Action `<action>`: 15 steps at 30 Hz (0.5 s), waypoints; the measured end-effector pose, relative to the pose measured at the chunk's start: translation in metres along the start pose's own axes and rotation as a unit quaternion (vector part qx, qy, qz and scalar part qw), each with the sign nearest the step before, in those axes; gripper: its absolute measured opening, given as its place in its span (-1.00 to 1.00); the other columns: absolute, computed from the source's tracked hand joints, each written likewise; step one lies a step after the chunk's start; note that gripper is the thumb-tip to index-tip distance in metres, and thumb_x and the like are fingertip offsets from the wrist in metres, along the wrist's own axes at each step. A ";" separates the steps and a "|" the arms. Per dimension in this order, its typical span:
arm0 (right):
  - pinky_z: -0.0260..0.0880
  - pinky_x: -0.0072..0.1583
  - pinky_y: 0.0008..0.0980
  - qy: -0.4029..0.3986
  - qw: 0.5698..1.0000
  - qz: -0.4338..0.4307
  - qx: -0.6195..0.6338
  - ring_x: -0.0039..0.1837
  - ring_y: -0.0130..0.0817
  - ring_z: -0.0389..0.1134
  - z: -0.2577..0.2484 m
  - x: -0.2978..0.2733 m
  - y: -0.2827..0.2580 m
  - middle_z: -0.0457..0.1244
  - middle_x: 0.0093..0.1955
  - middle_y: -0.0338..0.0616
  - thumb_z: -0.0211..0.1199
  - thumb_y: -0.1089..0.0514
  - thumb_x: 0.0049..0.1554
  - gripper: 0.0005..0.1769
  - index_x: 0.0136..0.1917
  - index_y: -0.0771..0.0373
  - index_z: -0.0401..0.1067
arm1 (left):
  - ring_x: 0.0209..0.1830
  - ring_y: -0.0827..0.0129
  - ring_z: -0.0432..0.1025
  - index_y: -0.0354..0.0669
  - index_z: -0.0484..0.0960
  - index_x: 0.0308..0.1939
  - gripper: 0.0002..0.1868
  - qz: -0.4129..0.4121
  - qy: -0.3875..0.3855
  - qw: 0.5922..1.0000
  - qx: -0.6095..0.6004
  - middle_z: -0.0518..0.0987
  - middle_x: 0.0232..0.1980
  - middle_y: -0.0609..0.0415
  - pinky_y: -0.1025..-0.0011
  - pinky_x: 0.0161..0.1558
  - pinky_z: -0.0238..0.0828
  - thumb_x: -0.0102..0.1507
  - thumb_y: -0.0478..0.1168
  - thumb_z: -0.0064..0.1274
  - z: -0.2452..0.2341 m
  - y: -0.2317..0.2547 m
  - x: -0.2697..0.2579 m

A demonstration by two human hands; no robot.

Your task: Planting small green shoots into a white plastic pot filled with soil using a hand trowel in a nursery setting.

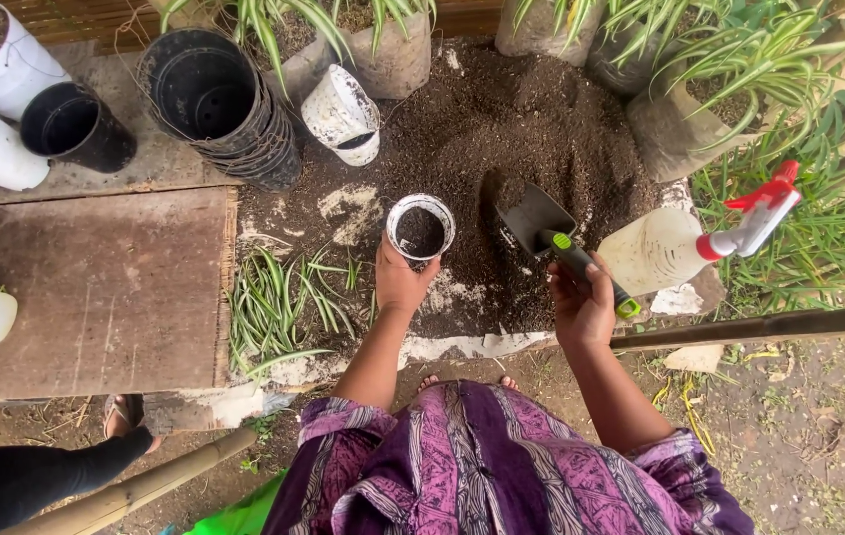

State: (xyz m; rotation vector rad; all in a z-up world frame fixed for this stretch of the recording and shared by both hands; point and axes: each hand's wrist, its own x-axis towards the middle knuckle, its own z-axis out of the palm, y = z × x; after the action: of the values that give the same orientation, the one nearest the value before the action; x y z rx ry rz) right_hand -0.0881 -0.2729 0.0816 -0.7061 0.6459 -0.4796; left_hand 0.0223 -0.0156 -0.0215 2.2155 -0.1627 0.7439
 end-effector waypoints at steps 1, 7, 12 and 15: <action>0.66 0.13 -0.24 0.000 1.000 -0.001 -0.001 0.09 0.10 0.49 0.005 -0.006 -0.004 0.35 0.09 0.31 0.25 0.09 0.15 -0.56 0.31 0.06 0.38 | 0.12 -0.21 0.47 -0.60 0.25 0.32 0.11 -0.001 0.000 1.000 -0.001 0.51 0.11 -0.42 0.07 0.17 0.44 -0.09 0.07 0.40 -0.001 0.002 0.001; 0.64 0.17 -0.15 -0.084 0.995 -0.034 -0.052 0.08 0.05 0.49 0.038 -0.044 -0.023 0.34 0.07 0.29 0.22 0.17 0.13 -0.55 0.30 0.15 0.34 | 0.23 -0.19 0.42 -0.57 0.17 0.39 0.15 -0.037 -0.052 0.998 0.001 0.46 0.20 -0.42 0.06 0.24 0.41 -0.03 0.12 0.38 -0.005 0.002 -0.001; 0.58 0.13 -0.11 -0.239 0.940 -0.172 -0.171 0.10 0.22 0.46 0.040 -0.058 -0.015 0.27 0.19 0.50 0.30 0.30 0.06 -0.55 0.21 0.40 0.32 | 0.31 -0.13 0.37 -0.53 0.10 0.43 0.10 -0.064 -0.097 0.993 -0.010 0.43 0.26 -0.39 0.05 0.28 0.38 0.08 0.12 0.31 -0.010 0.004 -0.001; 0.55 0.14 0.04 -0.277 0.890 -0.251 -0.260 0.11 0.30 0.44 0.027 -0.058 -0.023 0.26 0.22 0.45 0.37 0.41 0.04 -0.58 0.16 0.53 0.39 | 0.30 -0.16 0.37 -0.54 0.12 0.42 0.15 -0.050 -0.075 0.996 0.008 0.42 0.26 -0.43 0.05 0.29 0.37 0.04 0.17 0.32 -0.001 -0.003 -0.006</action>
State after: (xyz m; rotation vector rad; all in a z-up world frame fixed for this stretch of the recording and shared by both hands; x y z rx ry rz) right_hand -0.1145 -0.2414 0.1358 -1.4751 0.0243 -0.5462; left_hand 0.0175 -0.0136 -0.0261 2.2775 -0.1182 0.5263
